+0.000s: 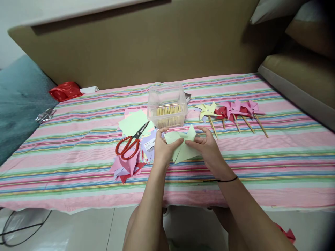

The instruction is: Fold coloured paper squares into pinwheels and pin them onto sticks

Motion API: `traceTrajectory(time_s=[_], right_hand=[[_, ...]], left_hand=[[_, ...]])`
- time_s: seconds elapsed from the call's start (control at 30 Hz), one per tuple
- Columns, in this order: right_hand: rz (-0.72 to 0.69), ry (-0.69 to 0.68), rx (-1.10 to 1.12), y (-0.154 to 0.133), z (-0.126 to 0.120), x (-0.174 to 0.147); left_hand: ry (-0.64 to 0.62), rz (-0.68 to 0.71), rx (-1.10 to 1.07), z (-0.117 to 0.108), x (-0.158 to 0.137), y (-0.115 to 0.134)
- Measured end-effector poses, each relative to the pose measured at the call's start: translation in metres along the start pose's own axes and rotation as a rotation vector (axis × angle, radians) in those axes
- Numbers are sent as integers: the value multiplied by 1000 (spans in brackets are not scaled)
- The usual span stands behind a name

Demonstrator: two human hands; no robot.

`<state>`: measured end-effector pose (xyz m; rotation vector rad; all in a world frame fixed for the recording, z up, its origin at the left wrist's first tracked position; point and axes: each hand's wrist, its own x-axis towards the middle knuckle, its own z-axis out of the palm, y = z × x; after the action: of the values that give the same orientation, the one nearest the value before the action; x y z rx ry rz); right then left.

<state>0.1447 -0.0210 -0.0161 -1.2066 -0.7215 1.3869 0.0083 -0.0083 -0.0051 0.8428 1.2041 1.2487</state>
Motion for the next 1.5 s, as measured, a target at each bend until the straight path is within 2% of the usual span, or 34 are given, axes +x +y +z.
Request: traceTrajectory(time_s=[0.23,0.4,0.53,0.63,0.73,0.87,0.97,1.2,1.3,1.5], right_hand=[[7,9,16,0,1,0],[16,84,49,-1,-2,2],[28,143,46,-3,-4,3],[40,179,47,-3,-5,4],[47,217,50,-2,-6,6],[26,246,37,1,-8,8],[-2,229,15,0,-8,7],[-29,119,26,-4,-3,3],[-33,78,45,-5,-3,2],[-29,45,28,-6,-2,0]], left_hand=[[-28,-4,-3,0,0,0],[-38,-36,-55,0,0,1],[52,55,-93,-4,4,1],[56,94,-105,-7,6,1],[16,122,-89,-8,5,2],[-147,77,-44,-7,1,6],[-189,35,-24,-6,-2,8],[-103,37,-80,-2,0,2],[-72,-27,-76,-3,1,0],[-135,-133,-50,-1,-1,2]])
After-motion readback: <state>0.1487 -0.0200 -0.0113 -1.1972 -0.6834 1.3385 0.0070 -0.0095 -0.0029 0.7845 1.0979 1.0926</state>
